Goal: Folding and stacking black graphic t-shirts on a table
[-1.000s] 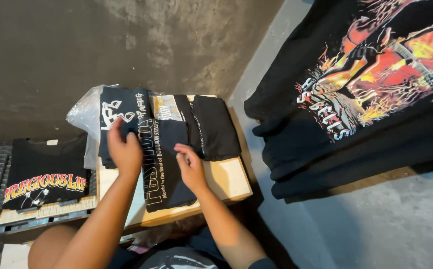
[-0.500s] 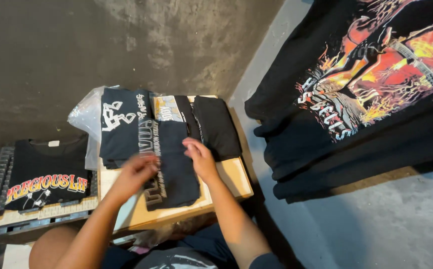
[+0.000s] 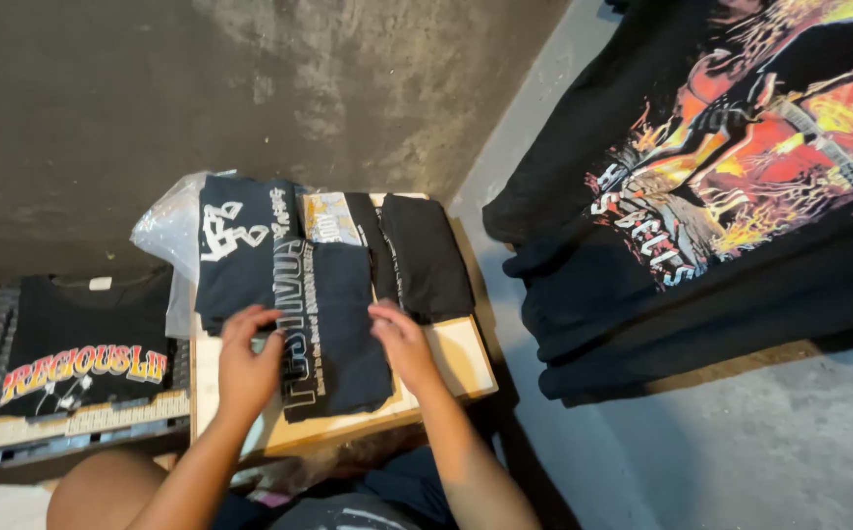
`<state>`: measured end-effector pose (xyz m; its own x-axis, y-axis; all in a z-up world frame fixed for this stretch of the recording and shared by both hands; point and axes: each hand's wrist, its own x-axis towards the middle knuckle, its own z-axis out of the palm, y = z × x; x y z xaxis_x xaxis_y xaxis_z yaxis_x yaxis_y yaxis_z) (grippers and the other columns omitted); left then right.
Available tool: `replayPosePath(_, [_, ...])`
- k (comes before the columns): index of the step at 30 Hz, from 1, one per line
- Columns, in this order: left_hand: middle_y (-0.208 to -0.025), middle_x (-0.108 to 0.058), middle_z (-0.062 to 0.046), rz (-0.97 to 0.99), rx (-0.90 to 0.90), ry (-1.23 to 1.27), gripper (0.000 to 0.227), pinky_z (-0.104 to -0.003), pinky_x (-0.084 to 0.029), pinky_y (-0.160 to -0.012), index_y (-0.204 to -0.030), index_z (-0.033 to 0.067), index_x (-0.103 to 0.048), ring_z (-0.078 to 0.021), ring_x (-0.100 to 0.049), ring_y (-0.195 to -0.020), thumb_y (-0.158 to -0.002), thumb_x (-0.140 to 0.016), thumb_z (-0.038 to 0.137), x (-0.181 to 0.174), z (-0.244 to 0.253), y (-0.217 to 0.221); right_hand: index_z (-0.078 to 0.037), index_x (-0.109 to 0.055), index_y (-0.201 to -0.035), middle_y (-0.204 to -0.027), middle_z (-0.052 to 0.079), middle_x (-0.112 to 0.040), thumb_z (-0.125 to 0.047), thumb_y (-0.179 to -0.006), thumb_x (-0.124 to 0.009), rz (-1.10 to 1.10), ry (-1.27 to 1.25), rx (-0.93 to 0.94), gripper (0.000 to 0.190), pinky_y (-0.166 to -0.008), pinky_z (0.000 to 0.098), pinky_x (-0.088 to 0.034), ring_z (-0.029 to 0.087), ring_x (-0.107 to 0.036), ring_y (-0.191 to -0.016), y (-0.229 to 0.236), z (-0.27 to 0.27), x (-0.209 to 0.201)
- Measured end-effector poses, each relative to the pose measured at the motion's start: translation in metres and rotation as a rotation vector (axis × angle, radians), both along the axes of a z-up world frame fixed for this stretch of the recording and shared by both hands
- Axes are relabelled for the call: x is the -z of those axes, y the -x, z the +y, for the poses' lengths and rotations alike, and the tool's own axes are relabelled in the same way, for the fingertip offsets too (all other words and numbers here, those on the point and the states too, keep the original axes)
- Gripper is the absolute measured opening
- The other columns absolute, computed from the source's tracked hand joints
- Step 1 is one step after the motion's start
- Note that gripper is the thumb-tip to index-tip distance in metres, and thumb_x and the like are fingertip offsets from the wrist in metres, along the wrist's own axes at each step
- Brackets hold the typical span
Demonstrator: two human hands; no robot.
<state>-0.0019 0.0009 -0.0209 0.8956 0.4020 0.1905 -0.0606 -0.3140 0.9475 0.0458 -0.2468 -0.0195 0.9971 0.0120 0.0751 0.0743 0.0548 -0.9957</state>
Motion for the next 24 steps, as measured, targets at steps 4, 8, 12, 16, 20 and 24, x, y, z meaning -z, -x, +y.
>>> replayPosePath(4, [-0.111, -0.069, -0.011, 0.105, -0.078, 0.066, 0.023, -0.046, -0.049, -0.103, -0.115, 0.0163, -0.069, -0.0313, -0.066, -0.113, -0.093, -0.066, 0.014, -0.009, -0.006, 0.002, -0.005, -0.075, -0.114, -0.124, 0.018, -0.066, 0.000, -0.090, -0.065, -0.475, 0.557, 0.252, 0.028, -0.108, 0.0443, -0.048, 0.034, -0.062, -0.124, -0.008, 0.013, -0.022])
replayPosePath(8, [-0.123, -0.073, -0.015, 0.461, 0.059, 0.035, 0.053, -0.047, -0.055, -0.100, -0.137, 0.0157, -0.060, -0.0323, -0.070, -0.115, -0.091, -0.073, 0.038, -0.019, -0.011, 0.013, -0.010, -0.072, -0.124, -0.125, 0.014, -0.070, -0.013, -0.097, -0.065, -0.476, 0.591, 0.017, 0.028, -0.108, 0.0416, -0.049, 0.031, -0.062, -0.126, -0.025, 0.039, -0.034])
replayPosePath(12, [-0.130, -0.070, -0.020, 0.554, 0.154, -0.149, 0.074, -0.053, -0.050, -0.107, -0.147, 0.0178, -0.053, -0.0387, -0.063, -0.126, -0.085, -0.075, 0.051, -0.015, -0.014, 0.007, -0.025, -0.065, -0.136, -0.152, 0.019, -0.052, -0.044, -0.105, -0.052, -0.433, 1.179, -0.208, 0.038, -0.122, 0.0648, -0.019, 0.044, -0.030, -0.152, -0.073, 0.057, -0.048])
replayPosePath(16, [-0.130, -0.069, -0.022, 0.535, 0.165, -0.147, 0.070, -0.054, -0.050, -0.107, -0.148, 0.0181, -0.052, -0.0420, -0.063, -0.125, -0.087, -0.074, 0.042, -0.013, -0.012, 0.006, -0.010, -0.056, -0.144, -0.155, 0.028, -0.043, -0.030, -0.101, -0.060, -0.314, 1.160, 0.133, 0.048, -0.120, 0.0585, -0.029, 0.047, -0.033, -0.148, -0.102, 0.058, -0.028])
replayPosePath(20, [-0.125, -0.072, -0.020, 0.512, 0.178, 0.007, 0.073, -0.051, -0.051, -0.104, -0.148, 0.0165, -0.052, -0.0388, -0.064, -0.124, -0.082, -0.079, 0.032, -0.031, -0.016, 0.008, -0.015, -0.070, -0.123, -0.125, 0.011, -0.064, -0.034, -0.092, -0.070, -0.334, 0.944, 0.120, 0.037, -0.103, 0.0414, -0.051, 0.031, -0.062, -0.124, -0.054, 0.067, -0.026])
replayPosePath(24, [-0.116, -0.064, -0.025, 0.230, 0.270, 0.462, 0.074, -0.046, -0.053, -0.098, -0.144, -0.0016, -0.054, -0.0359, -0.061, -0.113, -0.075, -0.079, 0.003, -0.050, -0.039, 0.005, -0.020, -0.048, -0.153, -0.153, 0.023, -0.046, -0.048, -0.095, -0.065, 0.208, 0.604, -0.083, 0.066, -0.119, 0.0467, -0.036, 0.036, -0.041, -0.144, 0.019, 0.065, -0.095])
